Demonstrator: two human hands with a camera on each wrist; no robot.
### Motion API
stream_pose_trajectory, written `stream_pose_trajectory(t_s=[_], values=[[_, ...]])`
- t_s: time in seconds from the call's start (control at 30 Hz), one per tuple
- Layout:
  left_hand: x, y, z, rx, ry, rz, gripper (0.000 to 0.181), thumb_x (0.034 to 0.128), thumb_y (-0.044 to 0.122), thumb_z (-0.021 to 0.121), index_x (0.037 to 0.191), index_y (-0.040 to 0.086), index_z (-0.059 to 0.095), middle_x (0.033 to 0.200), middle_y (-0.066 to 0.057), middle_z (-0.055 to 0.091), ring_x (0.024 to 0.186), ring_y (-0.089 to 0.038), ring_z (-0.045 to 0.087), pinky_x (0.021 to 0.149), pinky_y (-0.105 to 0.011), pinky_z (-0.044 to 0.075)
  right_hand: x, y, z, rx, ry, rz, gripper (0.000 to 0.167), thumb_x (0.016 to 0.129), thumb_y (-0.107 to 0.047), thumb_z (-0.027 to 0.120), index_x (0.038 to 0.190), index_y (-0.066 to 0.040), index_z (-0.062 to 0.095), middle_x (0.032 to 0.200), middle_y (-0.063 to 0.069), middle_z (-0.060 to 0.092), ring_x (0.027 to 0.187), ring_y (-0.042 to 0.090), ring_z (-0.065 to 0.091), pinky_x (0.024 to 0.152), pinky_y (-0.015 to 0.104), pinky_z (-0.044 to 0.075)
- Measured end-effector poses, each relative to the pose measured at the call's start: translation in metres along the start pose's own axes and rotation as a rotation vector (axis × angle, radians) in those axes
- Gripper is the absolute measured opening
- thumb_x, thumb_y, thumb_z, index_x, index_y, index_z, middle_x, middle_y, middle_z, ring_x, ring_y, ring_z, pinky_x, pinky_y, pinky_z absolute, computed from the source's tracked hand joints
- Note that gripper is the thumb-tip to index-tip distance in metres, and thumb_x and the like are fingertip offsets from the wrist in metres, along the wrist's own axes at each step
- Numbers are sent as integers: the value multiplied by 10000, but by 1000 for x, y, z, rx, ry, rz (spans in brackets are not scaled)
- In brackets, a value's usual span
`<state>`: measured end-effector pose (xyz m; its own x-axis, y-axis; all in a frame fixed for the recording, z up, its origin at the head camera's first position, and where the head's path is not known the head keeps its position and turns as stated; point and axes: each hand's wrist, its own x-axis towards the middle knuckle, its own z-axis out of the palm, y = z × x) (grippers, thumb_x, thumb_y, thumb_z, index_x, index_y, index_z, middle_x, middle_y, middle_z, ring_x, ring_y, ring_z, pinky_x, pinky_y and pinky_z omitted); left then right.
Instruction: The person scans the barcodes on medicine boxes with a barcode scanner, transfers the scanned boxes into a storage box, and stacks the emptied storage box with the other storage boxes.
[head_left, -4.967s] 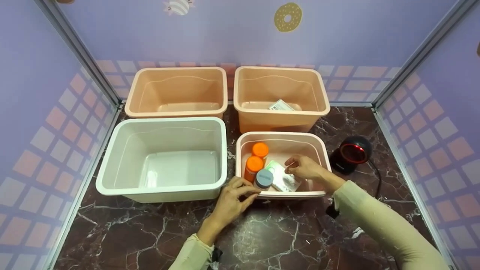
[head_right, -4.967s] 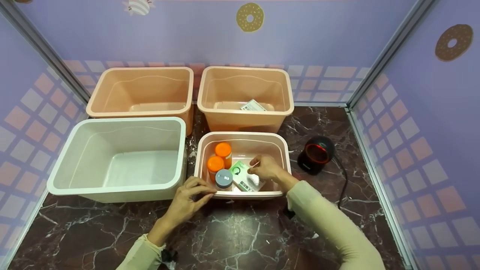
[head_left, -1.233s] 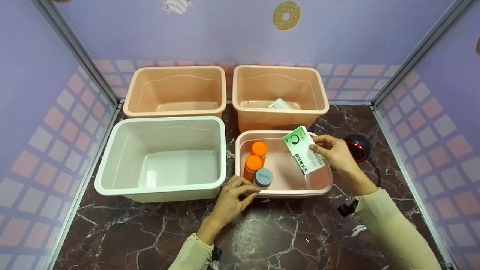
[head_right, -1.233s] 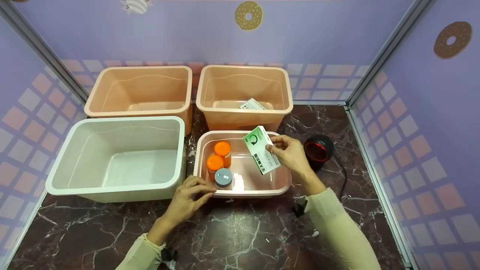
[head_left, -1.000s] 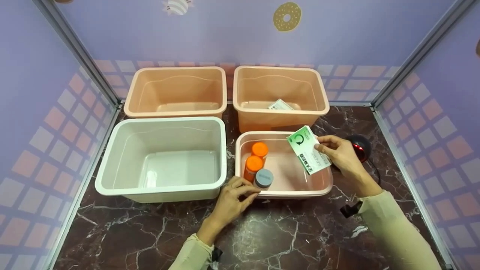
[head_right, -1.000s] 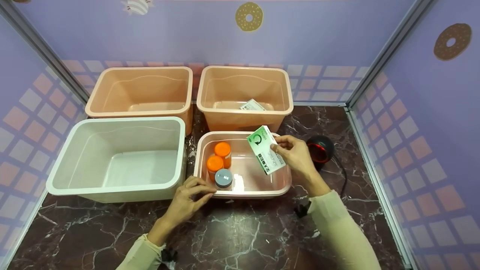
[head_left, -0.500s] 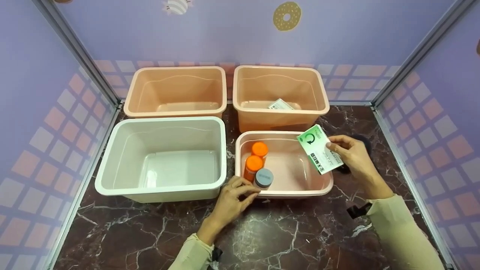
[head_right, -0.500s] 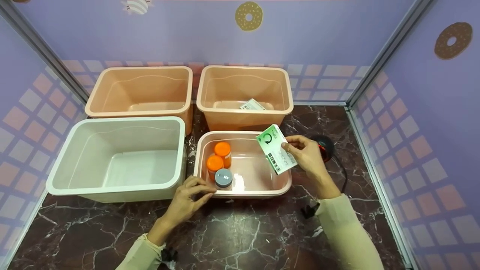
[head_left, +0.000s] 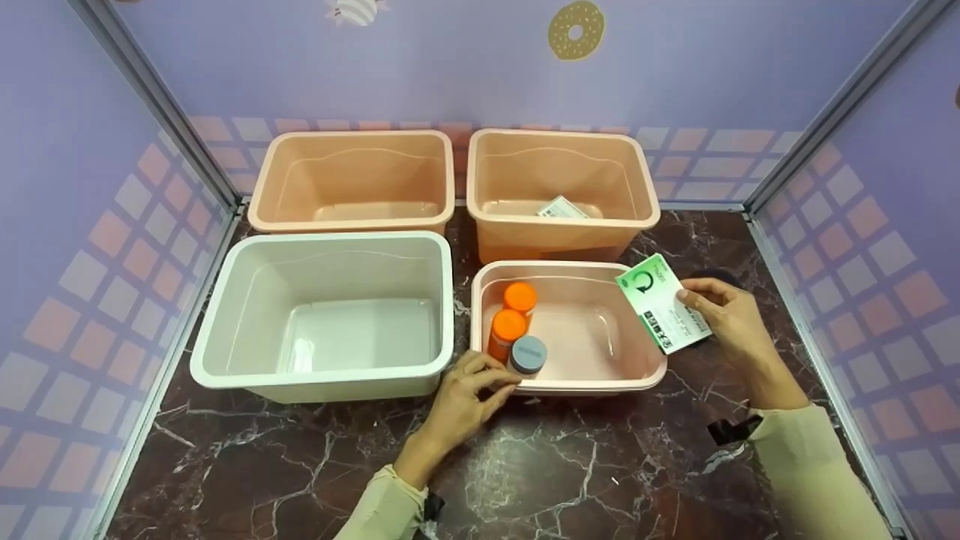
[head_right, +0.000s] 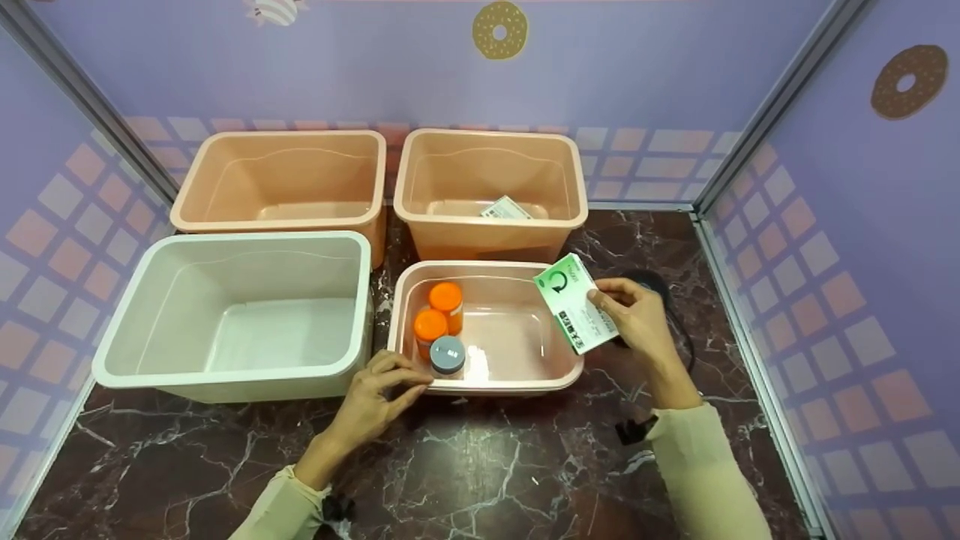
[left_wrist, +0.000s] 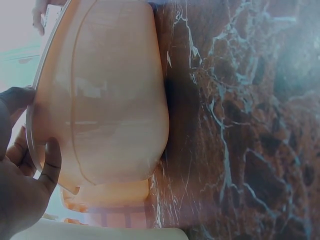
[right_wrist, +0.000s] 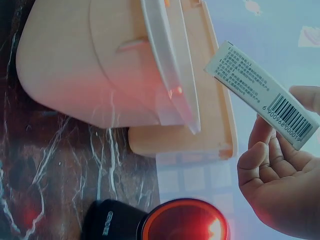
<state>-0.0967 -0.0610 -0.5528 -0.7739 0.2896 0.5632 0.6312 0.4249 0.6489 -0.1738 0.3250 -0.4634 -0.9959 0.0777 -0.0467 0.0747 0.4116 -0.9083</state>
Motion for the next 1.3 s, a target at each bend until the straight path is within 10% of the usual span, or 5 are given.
stream_pose_trajectory(t_s=[0.5,1.3], values=[[-1,0,-1,0,-13,-22,111,866,198,782,975,216,795,913,67,681,948,-125,577,872,-270,475,-9,18,-25,112,57,98,45,952,-240,680,989,-251,704,803,-159,688,638,27,646,556,196,546],[-1,-1,0,7,-21,-25,110,866,213,782,975,221,794,921,72,682,944,-117,576,866,-264,475,-11,48,-48,284,40,155,118,963,-169,657,915,-239,739,752,-88,708,609,61,666,527,208,542]])
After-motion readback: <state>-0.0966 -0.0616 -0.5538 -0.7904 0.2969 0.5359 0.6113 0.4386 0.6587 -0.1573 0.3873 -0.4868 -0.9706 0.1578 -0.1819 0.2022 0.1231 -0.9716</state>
